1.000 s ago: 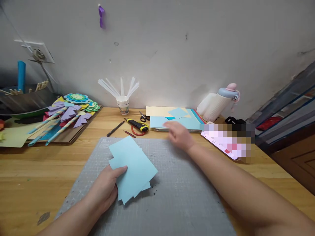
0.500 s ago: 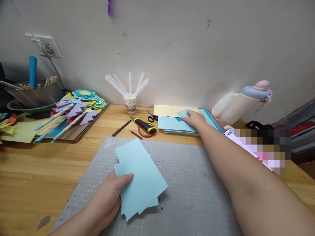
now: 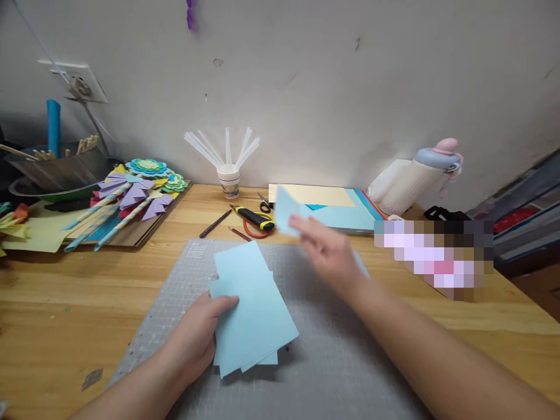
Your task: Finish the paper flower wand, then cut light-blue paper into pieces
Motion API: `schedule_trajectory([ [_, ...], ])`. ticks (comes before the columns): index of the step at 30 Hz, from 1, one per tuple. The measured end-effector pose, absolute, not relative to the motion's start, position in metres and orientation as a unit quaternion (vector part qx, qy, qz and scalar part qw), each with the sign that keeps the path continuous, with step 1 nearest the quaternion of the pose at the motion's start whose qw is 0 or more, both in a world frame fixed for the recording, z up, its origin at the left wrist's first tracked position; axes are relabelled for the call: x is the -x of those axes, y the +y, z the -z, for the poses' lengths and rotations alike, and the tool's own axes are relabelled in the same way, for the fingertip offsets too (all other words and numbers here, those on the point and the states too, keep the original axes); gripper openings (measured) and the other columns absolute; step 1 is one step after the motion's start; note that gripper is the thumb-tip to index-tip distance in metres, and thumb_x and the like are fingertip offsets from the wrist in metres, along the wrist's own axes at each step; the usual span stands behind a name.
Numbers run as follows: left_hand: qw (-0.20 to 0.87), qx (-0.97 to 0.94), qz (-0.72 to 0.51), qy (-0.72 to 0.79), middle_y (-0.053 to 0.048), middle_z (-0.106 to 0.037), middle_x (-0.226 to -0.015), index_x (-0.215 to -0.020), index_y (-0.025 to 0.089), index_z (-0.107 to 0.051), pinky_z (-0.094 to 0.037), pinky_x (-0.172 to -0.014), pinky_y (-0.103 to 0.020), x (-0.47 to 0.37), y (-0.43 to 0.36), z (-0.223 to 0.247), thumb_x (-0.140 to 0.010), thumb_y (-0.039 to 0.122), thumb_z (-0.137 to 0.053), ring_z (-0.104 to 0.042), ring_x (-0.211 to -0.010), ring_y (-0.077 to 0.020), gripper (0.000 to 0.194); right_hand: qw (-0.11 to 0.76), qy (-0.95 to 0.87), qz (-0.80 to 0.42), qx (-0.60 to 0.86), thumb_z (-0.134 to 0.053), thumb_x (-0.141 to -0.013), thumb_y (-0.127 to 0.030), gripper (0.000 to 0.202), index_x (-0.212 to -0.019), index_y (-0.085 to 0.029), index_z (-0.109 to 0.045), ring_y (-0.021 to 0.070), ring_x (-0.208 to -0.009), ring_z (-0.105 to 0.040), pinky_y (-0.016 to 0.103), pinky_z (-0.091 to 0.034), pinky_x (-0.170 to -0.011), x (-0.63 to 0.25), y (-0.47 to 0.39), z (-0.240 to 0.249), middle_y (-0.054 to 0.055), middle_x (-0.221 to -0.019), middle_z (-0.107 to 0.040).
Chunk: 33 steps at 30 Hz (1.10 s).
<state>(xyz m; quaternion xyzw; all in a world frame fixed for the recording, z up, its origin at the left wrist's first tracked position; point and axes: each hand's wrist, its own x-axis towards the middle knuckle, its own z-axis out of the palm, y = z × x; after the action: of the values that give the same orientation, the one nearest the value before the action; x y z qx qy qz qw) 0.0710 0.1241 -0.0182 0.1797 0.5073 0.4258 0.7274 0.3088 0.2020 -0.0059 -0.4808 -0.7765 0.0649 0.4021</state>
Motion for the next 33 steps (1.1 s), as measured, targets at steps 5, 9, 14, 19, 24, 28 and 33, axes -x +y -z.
schedule_trajectory([
  [5,0.747,-0.214,-0.452,0.438,-0.016,-0.069,-0.112,-0.116,0.013,-0.060,-0.053,-0.087,-0.046,-0.072,0.125,0.021,-0.083,0.044,-0.056,-0.068,-0.095,-0.0297,0.046,0.218,-0.920,-0.150,0.289,-0.047,-0.084,-0.008,0.055,-0.133,-0.033,-0.053,0.0255,-0.137,-0.036,0.058,-0.016,-0.115,-0.274,0.118,0.017,0.003,-0.143,-0.048],
  [9,0.708,-0.314,-0.443,0.451,-0.015,-0.072,-0.103,-0.112,0.012,-0.061,-0.051,-0.088,-0.046,-0.071,0.124,0.024,-0.073,0.027,-0.070,-0.069,-0.091,-0.0301,0.043,0.354,-0.781,-0.312,0.409,-0.049,-0.085,-0.017,0.052,-0.134,-0.032,-0.050,0.0257,-0.136,-0.039,0.056,-0.023,-0.113,-0.267,0.107,0.018,0.005,-0.146,-0.045],
  [14,0.648,-0.402,-0.477,0.438,-0.007,-0.072,-0.104,-0.108,0.020,-0.065,-0.048,-0.093,-0.041,-0.068,0.116,0.013,-0.072,0.034,-0.073,-0.065,-0.100,-0.0281,0.039,0.459,-0.491,-0.572,0.470,-0.063,-0.083,-0.037,0.042,-0.122,-0.024,-0.060,0.0270,-0.110,-0.062,0.045,-0.051,-0.091,-0.247,0.107,0.007,0.010,-0.122,-0.066],
  [19,0.532,-0.516,-0.521,0.424,-0.007,-0.066,-0.116,-0.114,0.022,-0.062,-0.044,-0.096,-0.036,-0.062,0.117,0.005,-0.071,0.039,-0.075,-0.058,-0.111,-0.0271,0.047,0.561,-0.474,-0.554,0.392,-0.068,-0.080,-0.036,0.025,-0.102,-0.025,-0.069,0.0230,-0.099,-0.065,0.040,-0.049,-0.089,-0.232,0.107,0.013,0.002,-0.104,-0.073],
  [24,0.550,-0.509,-0.492,0.442,-0.010,-0.062,-0.121,-0.120,0.020,-0.054,-0.045,-0.094,-0.037,-0.067,0.127,0.018,-0.072,0.039,-0.074,-0.057,-0.112,-0.0269,0.055,0.526,-0.456,-0.598,0.397,-0.074,-0.074,-0.040,0.036,-0.105,-0.025,-0.067,0.0256,-0.103,-0.064,0.045,-0.048,-0.093,-0.231,0.109,0.034,0.003,-0.109,-0.072],
  [28,0.580,-0.525,-0.472,0.406,-0.010,-0.065,-0.115,-0.114,0.018,-0.056,-0.047,-0.091,-0.036,-0.075,0.123,0.022,-0.073,0.036,-0.073,-0.060,-0.108,-0.0260,0.047,0.517,-0.450,-0.600,0.414,-0.077,-0.070,-0.041,0.040,-0.104,-0.023,-0.068,0.0272,-0.102,-0.066,0.048,-0.048,-0.096,-0.225,0.109,0.036,0.005,-0.107,-0.073],
  [33,0.573,-0.541,-0.483,0.382,-0.008,-0.062,-0.122,-0.120,0.020,-0.052,-0.043,-0.097,-0.033,-0.080,0.116,0.022,-0.077,0.031,-0.069,-0.056,-0.113,-0.0228,0.048,0.520,-0.470,-0.583,0.412,-0.076,-0.071,-0.041,0.038,-0.104,-0.024,-0.069,0.0275,-0.107,-0.064,0.047,-0.047,-0.098,-0.219,0.109,0.034,0.005,-0.109,-0.072],
])
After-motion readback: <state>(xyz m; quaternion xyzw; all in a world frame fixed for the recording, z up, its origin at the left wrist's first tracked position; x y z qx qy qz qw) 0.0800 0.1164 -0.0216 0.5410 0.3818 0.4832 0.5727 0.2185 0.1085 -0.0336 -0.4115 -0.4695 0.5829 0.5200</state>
